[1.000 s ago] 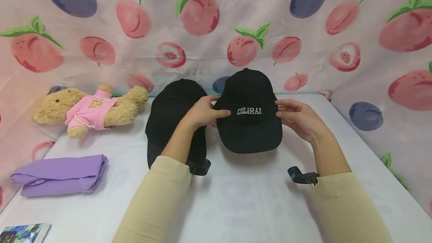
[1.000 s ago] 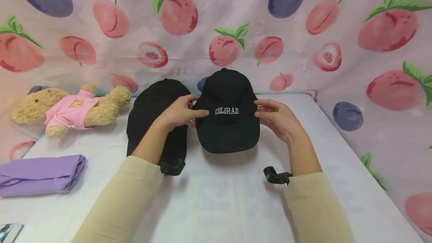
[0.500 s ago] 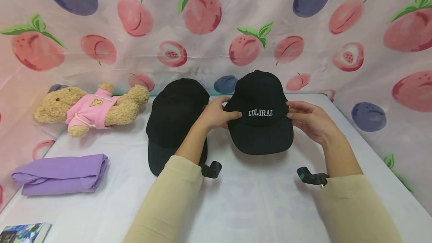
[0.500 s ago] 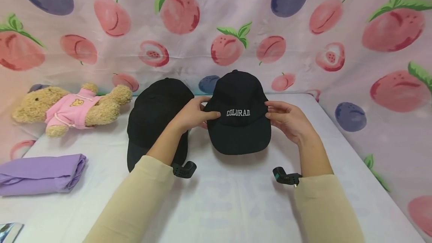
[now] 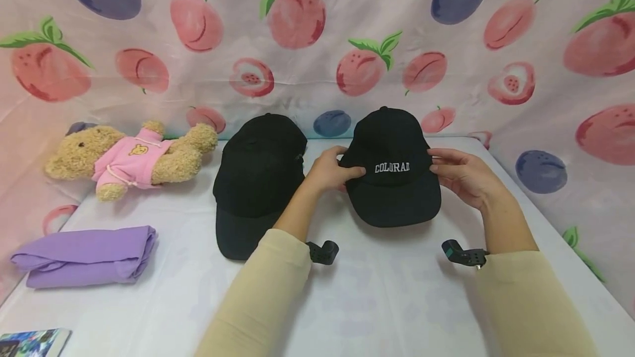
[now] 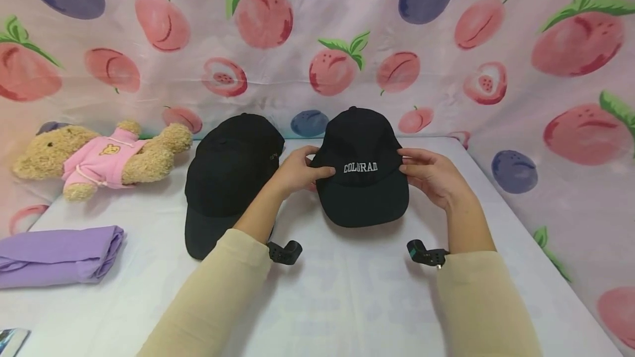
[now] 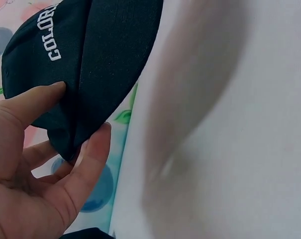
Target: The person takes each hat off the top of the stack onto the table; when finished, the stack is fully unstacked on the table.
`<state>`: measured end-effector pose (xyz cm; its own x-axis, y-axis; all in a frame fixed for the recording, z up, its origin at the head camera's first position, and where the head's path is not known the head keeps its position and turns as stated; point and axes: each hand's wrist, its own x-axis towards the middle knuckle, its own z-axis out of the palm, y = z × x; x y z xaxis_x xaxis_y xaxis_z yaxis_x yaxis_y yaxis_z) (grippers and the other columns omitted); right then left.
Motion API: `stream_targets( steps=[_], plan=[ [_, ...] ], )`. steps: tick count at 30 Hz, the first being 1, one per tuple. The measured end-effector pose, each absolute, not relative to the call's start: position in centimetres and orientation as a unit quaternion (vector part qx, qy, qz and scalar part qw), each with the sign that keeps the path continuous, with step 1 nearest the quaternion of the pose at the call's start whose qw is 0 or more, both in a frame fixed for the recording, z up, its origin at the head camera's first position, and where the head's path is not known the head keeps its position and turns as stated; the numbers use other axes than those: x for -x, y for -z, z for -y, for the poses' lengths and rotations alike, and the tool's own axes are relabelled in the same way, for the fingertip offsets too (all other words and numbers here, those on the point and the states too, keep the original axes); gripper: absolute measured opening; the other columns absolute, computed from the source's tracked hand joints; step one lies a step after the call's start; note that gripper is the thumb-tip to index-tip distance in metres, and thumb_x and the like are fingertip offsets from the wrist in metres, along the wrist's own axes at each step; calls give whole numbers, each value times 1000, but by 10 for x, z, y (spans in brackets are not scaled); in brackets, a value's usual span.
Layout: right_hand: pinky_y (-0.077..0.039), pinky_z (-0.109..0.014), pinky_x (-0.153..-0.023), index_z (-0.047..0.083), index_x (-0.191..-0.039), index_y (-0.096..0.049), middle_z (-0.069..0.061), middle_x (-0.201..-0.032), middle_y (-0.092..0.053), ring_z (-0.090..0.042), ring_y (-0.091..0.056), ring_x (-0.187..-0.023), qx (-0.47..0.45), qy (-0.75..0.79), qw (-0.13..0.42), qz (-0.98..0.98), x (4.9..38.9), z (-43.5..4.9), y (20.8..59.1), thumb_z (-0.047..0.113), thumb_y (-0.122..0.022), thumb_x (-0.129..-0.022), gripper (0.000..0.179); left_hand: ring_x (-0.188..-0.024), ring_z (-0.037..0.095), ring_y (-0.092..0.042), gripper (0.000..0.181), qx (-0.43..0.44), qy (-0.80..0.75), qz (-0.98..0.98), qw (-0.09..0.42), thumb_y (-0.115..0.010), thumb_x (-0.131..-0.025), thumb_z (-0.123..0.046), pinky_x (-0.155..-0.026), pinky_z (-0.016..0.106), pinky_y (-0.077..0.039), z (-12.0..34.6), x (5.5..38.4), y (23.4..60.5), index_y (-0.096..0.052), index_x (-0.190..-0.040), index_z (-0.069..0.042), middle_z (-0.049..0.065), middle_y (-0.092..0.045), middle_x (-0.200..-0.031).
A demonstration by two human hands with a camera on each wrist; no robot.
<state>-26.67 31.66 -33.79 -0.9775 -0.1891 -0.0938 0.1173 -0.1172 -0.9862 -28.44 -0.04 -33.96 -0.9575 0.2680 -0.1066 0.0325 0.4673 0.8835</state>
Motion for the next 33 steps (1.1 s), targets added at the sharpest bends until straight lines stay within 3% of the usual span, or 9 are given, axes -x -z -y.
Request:
stream_targets(
  steps=[6,9,13,16,21,23,27,33],
  plan=[
    [-59,-21,-80,21,-110,-77,4,-97,-72,-9,-71,-87,37,754,102,-648,268,-326,335,-7,-59,-100,35,-77,22,-74,72,-88,-512,-848,110,-77,-92,-35,-98,40,-56,-8,287,339,-47,-153,-11,16,-66,-134],
    [-59,-22,-80,20,-110,-77,3,-97,-74,-10,-73,-86,38,761,106,-639,270,-331,335,-8,-56,-100,36,-80,26,-75,72,-92,-514,-846,108,-77,-92,-34,-98,40,-57,-13,288,338,-47,-153,-10,17,-64,-137],
    [-59,-22,-80,23,-108,-78,4,-97,-75,-10,-73,-85,26,760,115,-639,271,-338,337,-6,-55,-101,37,-97,32,-75,71,-94,-511,-848,102,-77,-92,-33,-100,41,-56,-22,290,337,-47,-153,-9,17,-62,-141],
    [-59,-22,-79,23,-107,-78,4,-97,-76,-11,-73,-85,19,762,120,-636,272,-345,338,-7,-53,-102,39,-106,30,-70,72,-92,-506,-853,96,-77,-91,-34,-99,38,-56,-30,291,338,-49,-152,-9,15,-62,-142],
    [-59,-23,-78,21,-107,-79,2,-98,-77,-12,-74,-85,18,771,121,-625,272,-354,337,-9,-52,-102,41,-95,32,-74,71,-88,-514,-849,87,-78,-91,-34,-96,39,-57,-41,292,342,-50,-151,-9,17,-64,-138],
    [-59,-23,-78,20,-107,-79,2,-98,-77,-11,-74,-85,14,771,123,-625,272,-356,335,-9,-53,-101,39,-103,33,-73,70,-85,-513,-850,86,-78,-91,-35,-101,42,-55,-44,292,344,-50,-151,-10,16,-63,-139],
    [-59,-22,-80,22,-106,-77,4,-99,-76,-10,-73,-87,-2,754,132,-643,272,-357,334,-5,-56,-101,35,-133,30,-57,70,-71,-507,-855,84,-78,-90,-36,-111,45,-48,-48,290,349,-52,-150,-12,12,-61,-145],
    [-57,-19,-82,27,-108,-72,10,-102,-73,-6,-71,-93,-29,718,133,-682,274,-362,334,1,-63,-100,28,-138,32,-54,69,-73,-524,-845,78,-78,-90,-34,-112,47,-48,-55,293,353,-52,-150,-12,13,-59,-147]
  ],
)
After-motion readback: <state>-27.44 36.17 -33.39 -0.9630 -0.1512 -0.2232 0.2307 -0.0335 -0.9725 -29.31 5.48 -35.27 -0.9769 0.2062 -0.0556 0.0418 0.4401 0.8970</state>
